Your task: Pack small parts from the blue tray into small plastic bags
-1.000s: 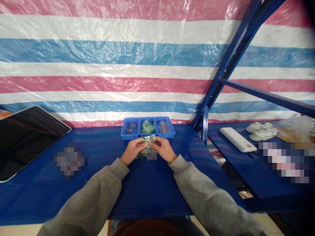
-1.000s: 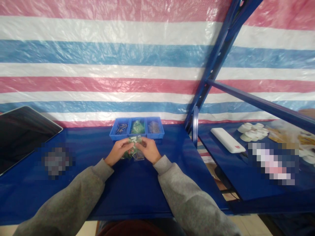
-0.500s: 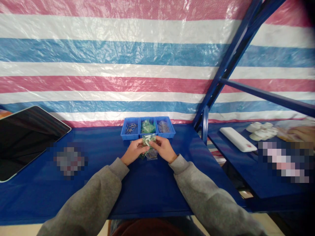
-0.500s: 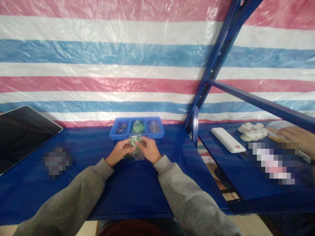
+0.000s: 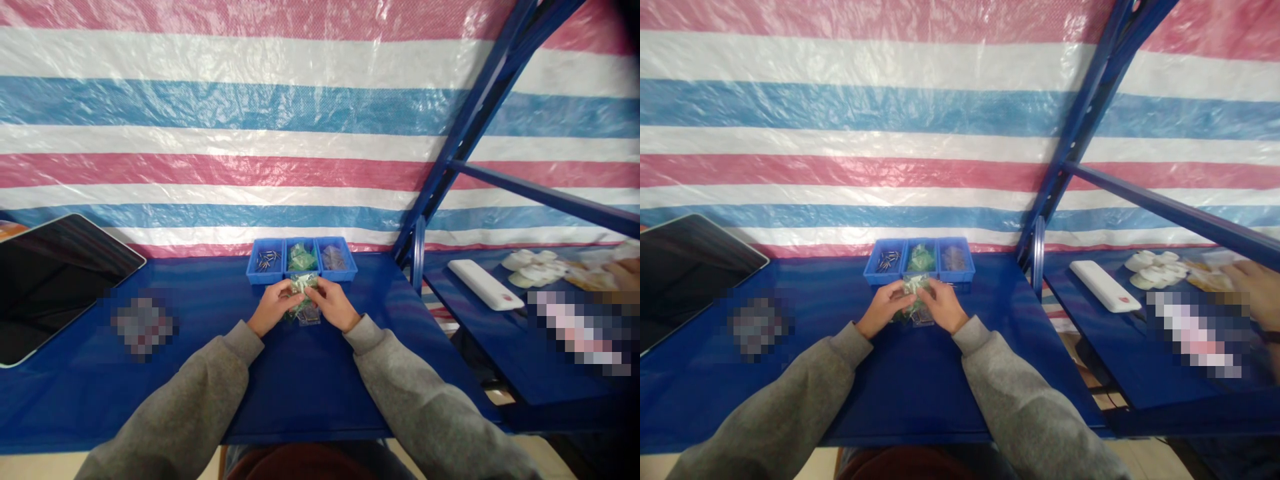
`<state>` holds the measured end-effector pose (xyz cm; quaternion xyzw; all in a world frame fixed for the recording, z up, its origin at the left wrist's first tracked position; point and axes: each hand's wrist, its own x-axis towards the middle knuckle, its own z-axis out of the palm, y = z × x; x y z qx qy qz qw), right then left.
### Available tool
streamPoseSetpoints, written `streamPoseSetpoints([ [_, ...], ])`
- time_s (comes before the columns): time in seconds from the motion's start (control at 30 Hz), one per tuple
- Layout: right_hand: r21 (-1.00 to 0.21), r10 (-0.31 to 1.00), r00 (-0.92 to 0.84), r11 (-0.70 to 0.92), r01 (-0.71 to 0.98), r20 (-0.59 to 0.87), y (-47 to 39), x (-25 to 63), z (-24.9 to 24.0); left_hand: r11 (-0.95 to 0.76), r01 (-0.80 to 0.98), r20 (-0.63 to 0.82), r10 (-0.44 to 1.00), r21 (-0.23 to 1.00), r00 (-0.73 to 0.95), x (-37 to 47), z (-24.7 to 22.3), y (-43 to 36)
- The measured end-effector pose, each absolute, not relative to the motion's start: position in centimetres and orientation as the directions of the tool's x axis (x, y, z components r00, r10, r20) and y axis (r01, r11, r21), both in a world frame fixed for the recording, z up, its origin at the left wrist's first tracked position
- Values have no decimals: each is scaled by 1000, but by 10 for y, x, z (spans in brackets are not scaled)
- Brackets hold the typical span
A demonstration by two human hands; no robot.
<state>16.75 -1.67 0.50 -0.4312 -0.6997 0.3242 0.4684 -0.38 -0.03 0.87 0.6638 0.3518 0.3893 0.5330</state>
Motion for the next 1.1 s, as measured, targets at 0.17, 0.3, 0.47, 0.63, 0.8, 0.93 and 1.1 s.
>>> streamPoseSetpoints([
  [0.17, -859, 904, -186, 425, 286, 385, -17, 166, 5, -200, 61, 155, 890, 978, 429, -5, 7, 0],
  [0.3, -843, 905, -160, 426, 328, 395, -15, 166, 0, -215, 75, 163, 889, 974, 428, -5, 8, 1],
  [0.47, -815, 895, -146, 445, 373, 422, -13, 167, -1, -217, 90, 158, 887, 972, 433, -3, 11, -2],
  [0.63, -797, 892, -150, 449, 404, 426, -14, 168, 1, -215, 84, 163, 899, 973, 405, -1, 13, -5],
  [0.8, -793, 893, -162, 447, 414, 419, -15, 168, 3, -291, 133, 215, 886, 947, 411, -2, 16, -5],
  [0.93, -805, 902, -138, 427, 412, 408, -15, 168, 2, -361, 237, 237, 873, 902, 426, -4, 18, -6],
  [1.1, -804, 901, -123, 429, 413, 417, -15, 167, 1, -309, 181, 209, 880, 934, 426, -5, 18, -3],
])
